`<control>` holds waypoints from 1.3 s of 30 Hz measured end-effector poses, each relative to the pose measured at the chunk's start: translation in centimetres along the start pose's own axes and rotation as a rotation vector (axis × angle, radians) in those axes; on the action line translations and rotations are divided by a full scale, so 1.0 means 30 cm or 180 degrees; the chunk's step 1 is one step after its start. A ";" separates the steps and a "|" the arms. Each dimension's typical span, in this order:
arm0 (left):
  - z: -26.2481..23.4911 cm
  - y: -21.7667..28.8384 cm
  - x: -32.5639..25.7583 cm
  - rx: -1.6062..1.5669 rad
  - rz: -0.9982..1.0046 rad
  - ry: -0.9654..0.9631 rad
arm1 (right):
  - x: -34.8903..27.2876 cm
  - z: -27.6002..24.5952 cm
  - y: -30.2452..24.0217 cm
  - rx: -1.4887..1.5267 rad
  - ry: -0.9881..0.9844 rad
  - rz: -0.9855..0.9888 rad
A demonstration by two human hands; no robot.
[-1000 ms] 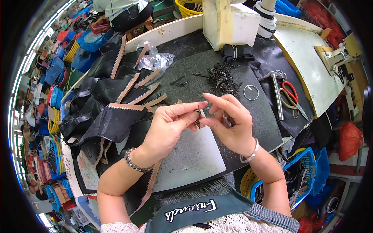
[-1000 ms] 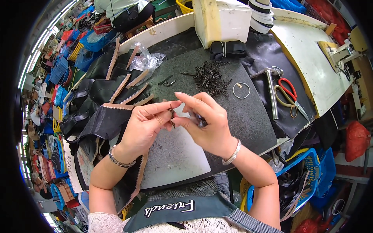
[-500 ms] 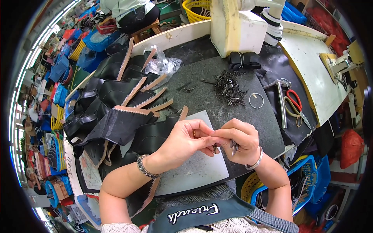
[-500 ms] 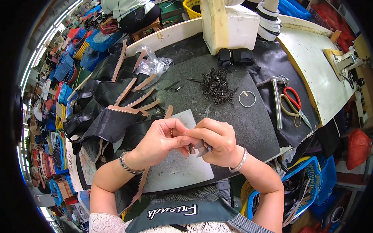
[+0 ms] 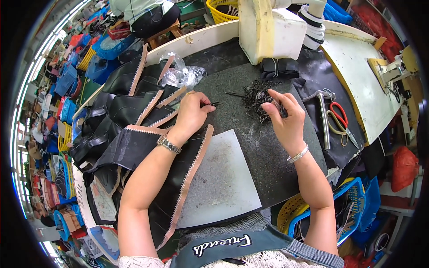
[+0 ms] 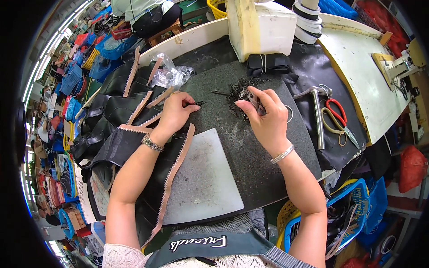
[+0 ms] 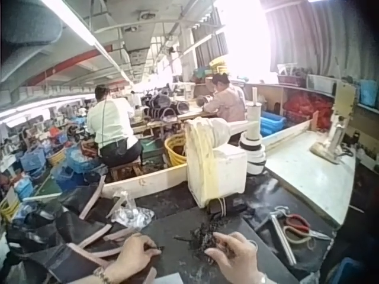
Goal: Attaching buckles and leather straps to shoe uppers using a hammer and small nails in a factory setting.
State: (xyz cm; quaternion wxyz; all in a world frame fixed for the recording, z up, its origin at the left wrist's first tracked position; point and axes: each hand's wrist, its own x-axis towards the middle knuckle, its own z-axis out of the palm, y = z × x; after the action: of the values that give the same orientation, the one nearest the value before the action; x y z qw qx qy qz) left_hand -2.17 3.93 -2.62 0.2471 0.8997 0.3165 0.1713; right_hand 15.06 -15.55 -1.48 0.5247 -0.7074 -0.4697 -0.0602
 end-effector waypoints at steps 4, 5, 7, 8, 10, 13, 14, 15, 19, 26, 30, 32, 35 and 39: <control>-0.059 0.100 -0.050 -0.1624 -0.0420 0.0124 | -0.030 -0.037 -0.101 0.0004 -0.0320 0.0345; -0.088 0.151 -0.071 -0.1629 -0.0420 0.0103 | -0.042 -0.046 -0.138 0.0101 -0.0473 0.0394; -0.155 0.242 -0.127 -0.2618 -0.0782 -0.0309 | -0.059 -0.026 -0.174 0.0249 -0.0342 -0.0188; -0.170 0.250 -0.153 -0.2595 -0.0785 -0.0297 | -0.063 -0.020 -0.195 0.0121 -0.0367 -0.0391; -0.181 0.265 -0.183 -0.2915 -0.0877 -0.0448 | -0.067 -0.023 -0.223 -0.0142 -0.0342 -0.0726; -0.181 0.288 -0.231 -0.3467 -0.0799 -0.0401 | -0.079 -0.023 -0.242 -0.0135 -0.0278 -0.1004; -0.185 0.300 -0.238 -0.3374 -0.0818 -0.0467 | -0.078 -0.034 -0.253 -0.0141 -0.0349 -0.0927; -0.186 0.307 -0.244 -0.3373 -0.0811 -0.0468 | -0.079 -0.035 -0.255 -0.0144 -0.0342 -0.0930; -0.182 0.335 -0.275 -0.3311 -0.0809 -0.0525 | -0.085 -0.044 -0.275 -0.0568 -0.0290 -0.1076; -0.146 0.328 -0.299 -0.3382 -0.0555 -0.0197 | -0.093 -0.062 -0.312 -0.1179 -0.0236 -0.1324; -0.162 0.332 -0.300 -0.3402 -0.0572 -0.0268 | -0.097 -0.049 -0.306 -0.1100 -0.0212 -0.1228; -0.196 0.329 -0.289 -0.3842 -0.0805 -0.0684 | -0.106 -0.039 -0.283 0.0645 -0.0407 -0.0129; -0.192 0.321 -0.304 -0.4449 -0.1147 -0.1181 | -0.087 -0.071 -0.305 0.2978 -0.0623 0.1326; -0.200 0.334 -0.300 -0.3870 -0.1023 -0.0580 | -0.092 -0.076 -0.309 0.0034 -0.0362 -0.0882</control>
State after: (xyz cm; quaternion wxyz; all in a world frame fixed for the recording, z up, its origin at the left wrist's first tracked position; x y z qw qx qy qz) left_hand -6.76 -6.72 6.48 0.7624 0.5509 0.2715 0.2040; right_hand 7.71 -18.95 4.30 0.4877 -0.6353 -0.5921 -0.0894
